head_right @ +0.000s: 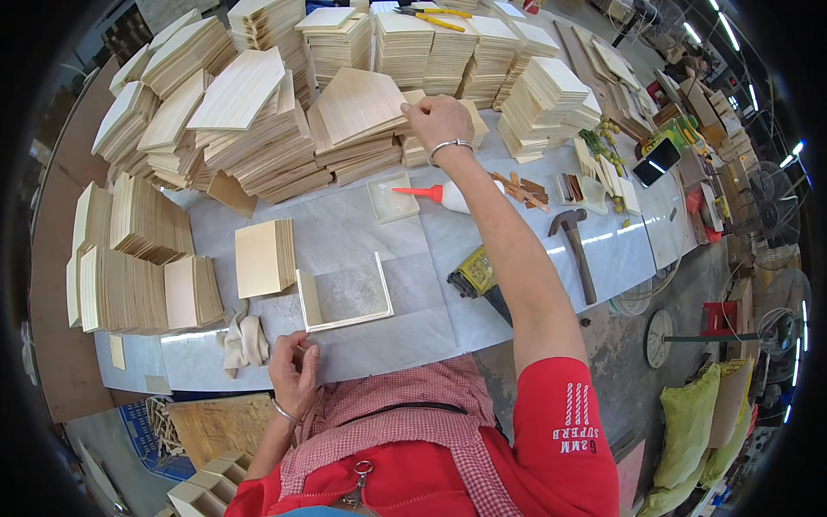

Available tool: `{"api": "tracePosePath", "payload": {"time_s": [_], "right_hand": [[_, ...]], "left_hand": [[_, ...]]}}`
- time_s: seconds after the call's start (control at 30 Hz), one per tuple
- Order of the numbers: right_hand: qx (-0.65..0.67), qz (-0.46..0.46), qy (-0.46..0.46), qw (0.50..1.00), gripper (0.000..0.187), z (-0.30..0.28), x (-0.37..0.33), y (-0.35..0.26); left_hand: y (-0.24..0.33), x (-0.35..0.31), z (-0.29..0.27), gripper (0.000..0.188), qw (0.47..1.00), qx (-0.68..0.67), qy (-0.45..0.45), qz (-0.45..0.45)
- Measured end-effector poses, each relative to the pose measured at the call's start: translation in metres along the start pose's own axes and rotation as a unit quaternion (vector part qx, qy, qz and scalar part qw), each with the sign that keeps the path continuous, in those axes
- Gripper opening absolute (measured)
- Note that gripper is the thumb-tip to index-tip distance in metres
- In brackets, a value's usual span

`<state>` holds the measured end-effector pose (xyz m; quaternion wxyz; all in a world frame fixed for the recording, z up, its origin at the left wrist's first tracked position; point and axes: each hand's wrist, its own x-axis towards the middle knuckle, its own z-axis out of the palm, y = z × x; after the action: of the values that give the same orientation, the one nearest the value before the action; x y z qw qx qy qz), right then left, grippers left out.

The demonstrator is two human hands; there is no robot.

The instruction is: Applying glue and using a pneumatic nail gun to assemble the components of wooden birdhouses.

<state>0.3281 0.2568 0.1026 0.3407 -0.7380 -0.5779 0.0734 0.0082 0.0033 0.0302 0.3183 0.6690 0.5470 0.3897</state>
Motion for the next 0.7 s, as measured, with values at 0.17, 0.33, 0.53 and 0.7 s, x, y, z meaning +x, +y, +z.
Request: {"api": "tracePosePath", "payload": {"time_s": [0.17,0.33,0.53,0.7], "right_hand": [[-0.055,0.006,-0.012,0.998,0.033,-0.007,0.001,-0.002],[0.332,0.078,0.023,0.94,0.024,-0.028,-0.032,-0.032],[0.054,-0.469,0.182,0.862,0.009,-0.042,-0.143,-0.072],[0.058,-0.583,0.065,0.808,0.017,-0.04,-0.213,-0.082]], "left_hand": [[0.014,0.004,-0.01,0.018,1.0,0.002,0.015,0.005],[0.024,0.012,-0.024,0.017,0.998,-0.02,0.057,0.016],[0.081,0.062,-0.02,0.026,0.919,-0.368,-0.009,-0.139],[0.094,0.067,-0.001,0.03,0.886,-0.447,-0.001,-0.124]]}}
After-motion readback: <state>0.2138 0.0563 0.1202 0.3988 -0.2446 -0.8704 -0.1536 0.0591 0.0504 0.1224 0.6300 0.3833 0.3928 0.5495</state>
